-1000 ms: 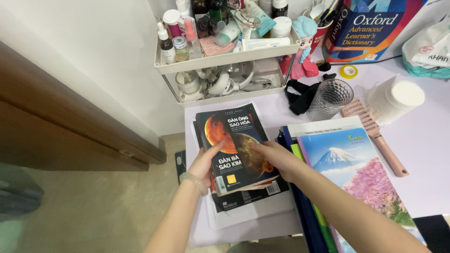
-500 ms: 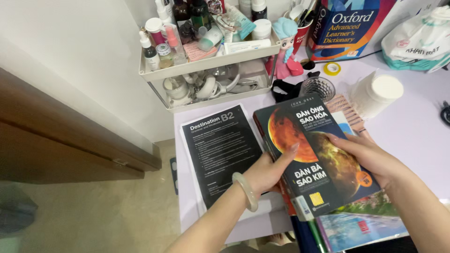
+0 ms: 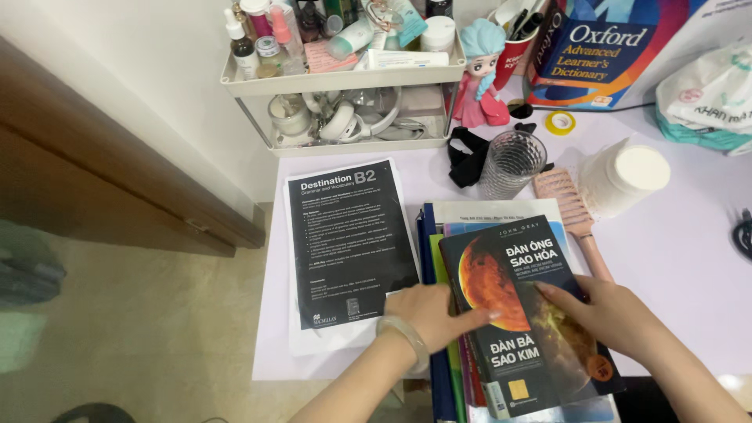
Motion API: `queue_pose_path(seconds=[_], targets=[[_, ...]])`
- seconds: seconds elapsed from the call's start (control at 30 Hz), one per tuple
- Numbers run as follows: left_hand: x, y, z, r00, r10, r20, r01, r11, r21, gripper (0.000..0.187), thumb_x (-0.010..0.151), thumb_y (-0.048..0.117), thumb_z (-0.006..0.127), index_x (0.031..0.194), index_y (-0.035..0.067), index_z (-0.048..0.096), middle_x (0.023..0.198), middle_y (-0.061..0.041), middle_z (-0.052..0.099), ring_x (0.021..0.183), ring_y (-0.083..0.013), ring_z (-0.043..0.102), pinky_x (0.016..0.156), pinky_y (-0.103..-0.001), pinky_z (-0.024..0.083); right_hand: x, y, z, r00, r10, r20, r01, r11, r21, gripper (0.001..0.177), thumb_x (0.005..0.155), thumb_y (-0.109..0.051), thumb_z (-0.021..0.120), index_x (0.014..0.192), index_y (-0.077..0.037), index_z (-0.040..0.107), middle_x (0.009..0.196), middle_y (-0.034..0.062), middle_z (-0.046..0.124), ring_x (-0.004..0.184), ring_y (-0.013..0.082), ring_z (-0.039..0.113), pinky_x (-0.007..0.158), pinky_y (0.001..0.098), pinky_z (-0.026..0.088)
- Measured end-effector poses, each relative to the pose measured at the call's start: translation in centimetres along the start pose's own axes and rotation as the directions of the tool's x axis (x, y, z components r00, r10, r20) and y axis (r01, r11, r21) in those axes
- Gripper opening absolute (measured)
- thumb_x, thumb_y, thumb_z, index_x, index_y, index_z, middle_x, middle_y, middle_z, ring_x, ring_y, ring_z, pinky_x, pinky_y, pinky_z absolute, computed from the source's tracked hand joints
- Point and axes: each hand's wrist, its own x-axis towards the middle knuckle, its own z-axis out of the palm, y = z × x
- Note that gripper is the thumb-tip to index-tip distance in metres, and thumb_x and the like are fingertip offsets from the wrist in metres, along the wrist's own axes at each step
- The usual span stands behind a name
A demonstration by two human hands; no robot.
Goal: The person organizes a cluttered desk by coiling a charging cable, discarding a small bottle, and rearranging books and cosmetic items. They move books from a stack onto a shelf and reposition skincare products on a tiered organizer.
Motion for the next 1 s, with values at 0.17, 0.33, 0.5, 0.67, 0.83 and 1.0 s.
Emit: queue_pose_path(seconds=[0.17,0.33,0.5,0.67,0.83,1.0], targets=[[0.4,-8.1,-2.3,0.798,-0.262,-0.543,0.141,0.957,-0.254,0.065,0.088,0.068,0.061,0.109,0.006,0.064,0.112,-0.015,0.067,0.103,-0.032,0.066,0.088,-0.045,0.053,-2.0,-3.0,-0.8,0.636,-0.505,-0.583,0.448,0.857,-0.254,0.066,0.078,-0.048,0.075,0.128,-0.006,0.067,0.123,0.0145,0.065,0.113,0.0327,0.063,0.093,0.0397,0.051],[2.9,-22.1,-0.7,0.557,-0.653,-0.514,0.475,0.757,-0.448,0.076,0.081,0.047,0.076,0.139,0.006,0.047,0.135,-0.026,0.047,0.127,-0.046,0.042,0.102,-0.05,0.038,-2.7,-9.3,1.1,0.477,-0.762,-0.437,0.841,0.54,-0.025,0.054,0.082,-0.034,0.073,0.125,-0.001,0.065,0.127,0.0158,0.063,0.113,0.0325,0.062,0.095,0.0402,0.05],[5.7,-29.3,1.5,0.588,-0.626,-0.512,0.354,0.769,-0.532,0.074,0.082,0.045,0.078,0.133,-0.002,0.052,0.123,-0.027,0.06,0.114,-0.0411,0.059,0.098,-0.047,0.047,-3.9,-17.2,5.4,0.393,-0.88,-0.267,0.89,0.437,-0.131,0.054,0.085,-0.034,0.073,0.125,0.002,0.063,0.131,0.0179,0.061,0.122,0.0354,0.059,0.102,0.0405,0.048],[5.5,-33.2,-0.9,0.831,-0.546,-0.112,0.228,0.516,-0.825,0.057,0.088,0.041,0.078,0.106,-0.013,0.075,0.091,-0.019,0.071,0.077,-0.0307,0.065,0.068,-0.041,0.049,-2.1,-23.1,9.5,0.768,-0.626,0.137,0.641,0.747,-0.177,0.071,0.094,-0.048,0.063,0.137,0.007,0.049,0.155,0.032,0.033,0.131,0.0423,0.053,0.11,0.0405,0.044],[5.1,-31.2,-2.5,0.937,-0.325,0.127,0.164,0.088,-0.983,0.051,0.079,0.029,0.08,0.114,-0.006,0.069,0.102,-0.011,0.078,0.092,-0.0212,0.075,0.08,-0.031,0.06,0.6,-24.1,14.1,0.823,-0.539,0.179,0.567,0.802,-0.189,0.087,0.094,-0.054,0.063,0.145,0.012,0.038,0.15,0.0465,0.022,0.139,0.0476,0.042,0.115,0.0375,0.041],[6.8,-28.9,-1.8,0.943,-0.33,-0.043,0.087,0.368,-0.926,0.073,0.083,0.021,0.084,0.132,-0.009,0.039,0.121,-0.019,0.066,0.11,-0.0262,0.069,0.094,-0.035,0.057,0.7,-23.7,15.8,0.851,-0.512,0.114,0.524,0.838,-0.153,0.082,0.092,-0.054,0.064,0.141,0.009,0.045,0.15,0.046,0.022,0.139,0.0478,0.042,0.114,0.0366,0.042]])
